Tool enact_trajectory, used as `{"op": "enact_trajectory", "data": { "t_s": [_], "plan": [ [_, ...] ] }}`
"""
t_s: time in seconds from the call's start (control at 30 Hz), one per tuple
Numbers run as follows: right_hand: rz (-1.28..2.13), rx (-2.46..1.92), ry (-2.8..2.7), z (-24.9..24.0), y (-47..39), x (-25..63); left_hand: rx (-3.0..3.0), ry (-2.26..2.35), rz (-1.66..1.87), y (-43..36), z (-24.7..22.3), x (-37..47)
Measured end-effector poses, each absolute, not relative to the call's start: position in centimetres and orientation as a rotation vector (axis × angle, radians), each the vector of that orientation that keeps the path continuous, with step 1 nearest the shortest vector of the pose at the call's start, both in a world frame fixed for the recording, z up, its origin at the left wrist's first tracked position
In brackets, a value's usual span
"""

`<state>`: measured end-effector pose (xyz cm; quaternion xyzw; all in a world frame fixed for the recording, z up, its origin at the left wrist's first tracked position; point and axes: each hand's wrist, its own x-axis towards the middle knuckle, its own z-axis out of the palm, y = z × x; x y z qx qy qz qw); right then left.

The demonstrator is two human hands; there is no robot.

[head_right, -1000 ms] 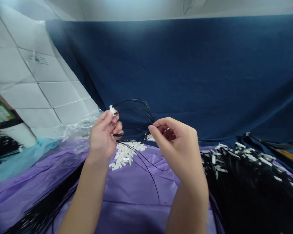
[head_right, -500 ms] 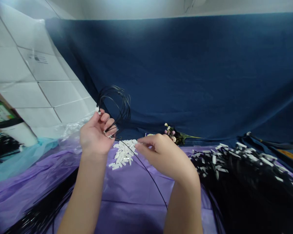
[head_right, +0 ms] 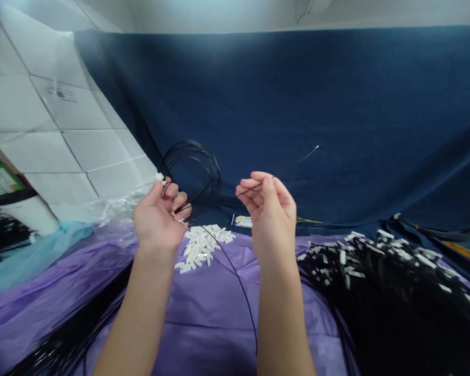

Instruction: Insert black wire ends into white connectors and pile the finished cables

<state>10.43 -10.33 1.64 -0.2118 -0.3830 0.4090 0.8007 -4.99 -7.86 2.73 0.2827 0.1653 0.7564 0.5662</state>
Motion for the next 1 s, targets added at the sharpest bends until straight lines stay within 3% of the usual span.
{"op": "enact_trajectory", "data": {
  "t_s": [0.2, 0.4, 0.77, 1.0],
  "plan": [
    [0.778, -0.280, -0.652, 2.7, -11.4, 10.4, 0.699, 0.425, 1.897, -7.9, 2.4, -4.6],
    [0.784, -0.352, -0.916, 2.5, -11.8, 10.4, 0.919, 0.497, 1.932, -8.1, 2.6, -4.2],
    [0.223, -0.685, -1.334, 1.6, -12.3, 9.6, 1.151, 0.481, 1.767, -8.6, 2.3, -3.9],
    [0.167, -0.744, -1.338, 1.4, -12.1, 9.8, 1.204, 0.467, 1.747, -8.8, 2.3, -3.8]
  ]
}}
